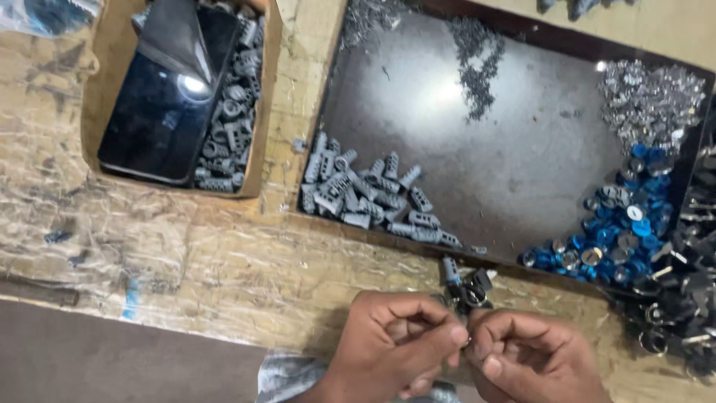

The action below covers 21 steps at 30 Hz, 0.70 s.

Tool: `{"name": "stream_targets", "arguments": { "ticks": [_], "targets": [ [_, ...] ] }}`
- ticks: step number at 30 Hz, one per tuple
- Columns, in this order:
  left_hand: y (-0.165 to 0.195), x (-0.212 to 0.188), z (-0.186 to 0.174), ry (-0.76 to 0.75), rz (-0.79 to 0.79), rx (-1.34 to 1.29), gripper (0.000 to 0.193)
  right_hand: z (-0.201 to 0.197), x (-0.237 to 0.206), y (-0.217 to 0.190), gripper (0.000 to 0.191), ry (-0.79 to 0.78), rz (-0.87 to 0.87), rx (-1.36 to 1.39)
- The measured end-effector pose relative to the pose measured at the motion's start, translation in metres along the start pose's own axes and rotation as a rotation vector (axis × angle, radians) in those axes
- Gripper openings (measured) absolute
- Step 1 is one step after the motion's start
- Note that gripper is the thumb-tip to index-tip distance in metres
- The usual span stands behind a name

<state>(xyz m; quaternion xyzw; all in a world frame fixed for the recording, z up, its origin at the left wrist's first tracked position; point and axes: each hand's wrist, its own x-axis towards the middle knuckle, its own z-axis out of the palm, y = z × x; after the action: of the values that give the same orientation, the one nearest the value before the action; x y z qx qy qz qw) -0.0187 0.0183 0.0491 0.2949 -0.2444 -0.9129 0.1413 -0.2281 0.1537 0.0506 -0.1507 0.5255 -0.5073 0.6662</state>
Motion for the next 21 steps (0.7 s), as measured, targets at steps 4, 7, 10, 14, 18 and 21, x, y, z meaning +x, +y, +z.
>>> {"name": "stream_targets", "arguments": {
  "ticks": [4,7,10,14,18,21],
  "targets": [
    [-0.004,-0.009,0.026,0.023,0.065,0.111,0.010,-0.007,-0.025,0.019,0.021,0.102,0.046,0.085],
    [-0.011,-0.017,0.039,0.030,0.100,0.198,0.011,-0.002,-0.036,0.015,0.022,0.134,0.055,0.098],
    [-0.017,-0.019,0.047,0.014,0.165,0.241,0.012,0.003,-0.044,0.010,0.023,0.072,0.003,0.182],
    [-0.023,-0.022,0.056,-0.010,0.218,0.380,0.014,0.007,-0.056,0.013,0.021,0.200,0.033,0.204],
    [-0.025,-0.028,0.058,-0.041,0.191,0.359,0.013,0.013,-0.066,0.020,0.020,0.157,0.025,0.334],
    [-0.025,-0.034,0.050,-0.063,0.160,0.370,0.012,0.027,-0.067,0.029,0.019,0.099,-0.013,0.420]
  ]
}}
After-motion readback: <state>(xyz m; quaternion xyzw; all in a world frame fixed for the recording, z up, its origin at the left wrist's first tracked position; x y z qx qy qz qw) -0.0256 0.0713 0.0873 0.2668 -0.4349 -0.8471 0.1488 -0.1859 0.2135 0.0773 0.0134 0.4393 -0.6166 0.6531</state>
